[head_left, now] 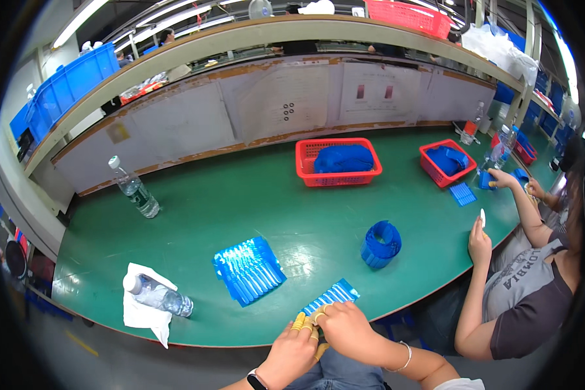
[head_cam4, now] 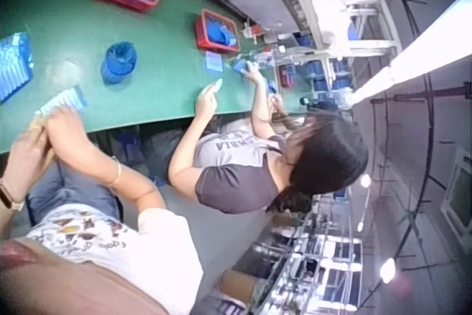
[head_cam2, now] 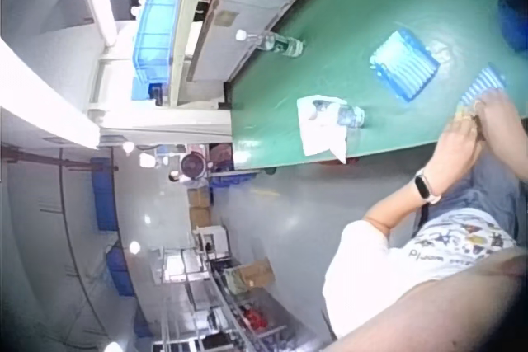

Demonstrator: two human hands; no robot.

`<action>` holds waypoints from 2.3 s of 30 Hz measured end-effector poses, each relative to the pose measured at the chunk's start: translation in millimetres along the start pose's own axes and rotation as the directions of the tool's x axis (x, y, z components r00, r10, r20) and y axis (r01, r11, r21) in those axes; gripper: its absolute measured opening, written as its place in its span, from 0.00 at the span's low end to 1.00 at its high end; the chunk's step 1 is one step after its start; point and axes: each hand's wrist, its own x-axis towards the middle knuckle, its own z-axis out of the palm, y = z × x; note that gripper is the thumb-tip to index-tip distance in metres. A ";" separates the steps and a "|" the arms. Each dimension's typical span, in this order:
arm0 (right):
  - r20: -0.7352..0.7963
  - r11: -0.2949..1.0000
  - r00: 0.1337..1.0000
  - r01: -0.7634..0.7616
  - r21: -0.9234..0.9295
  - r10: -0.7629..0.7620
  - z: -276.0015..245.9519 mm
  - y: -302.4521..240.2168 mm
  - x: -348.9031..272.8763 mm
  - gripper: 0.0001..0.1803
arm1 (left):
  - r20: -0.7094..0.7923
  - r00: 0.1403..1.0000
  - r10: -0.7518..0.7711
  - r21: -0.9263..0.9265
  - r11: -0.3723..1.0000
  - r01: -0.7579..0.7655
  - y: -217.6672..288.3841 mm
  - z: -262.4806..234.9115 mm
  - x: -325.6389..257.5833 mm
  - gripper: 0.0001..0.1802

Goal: The person cleans blue plastic components by wiping them with a white cloth at a manufacturing workbench.

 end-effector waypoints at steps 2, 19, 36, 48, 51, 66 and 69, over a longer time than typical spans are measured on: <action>-0.014 0.999 1.000 -0.025 0.036 0.025 6.6 9.6 10.1 0.07 | 0.058 0.998 0.018 0.045 0.999 -0.020 -0.4 -3.8 3.7 0.19; -0.303 0.985 0.950 0.116 0.127 -0.073 26.0 14.7 -16.3 0.12 | 0.001 0.987 -0.159 0.046 0.986 0.159 22.3 5.1 1.8 0.24; -0.339 0.991 0.941 0.063 0.116 -0.021 25.5 25.9 -7.0 0.12 | 0.185 0.978 -0.098 0.163 0.984 0.068 14.9 11.5 0.8 0.19; -0.239 0.994 0.965 -0.105 0.035 0.111 2.8 38.7 1.3 0.11 | -0.092 0.993 -0.076 0.214 0.972 0.094 17.5 7.0 4.2 0.16; -0.305 0.984 0.952 0.079 0.161 -0.027 18.0 18.1 -16.6 0.11 | -0.005 0.997 -0.079 0.184 0.980 0.078 18.3 14.6 2.2 0.18; -0.323 0.966 0.911 0.248 -0.072 -0.258 23.4 20.9 -16.9 0.10 | -0.070 0.983 -0.168 0.110 0.979 0.175 23.1 15.4 0.3 0.21; -0.348 0.992 0.932 0.076 -0.098 -0.106 9.1 49.8 -1.4 0.10 | -0.072 0.984 -0.165 0.114 0.978 0.173 26.2 10.5 1.6 0.21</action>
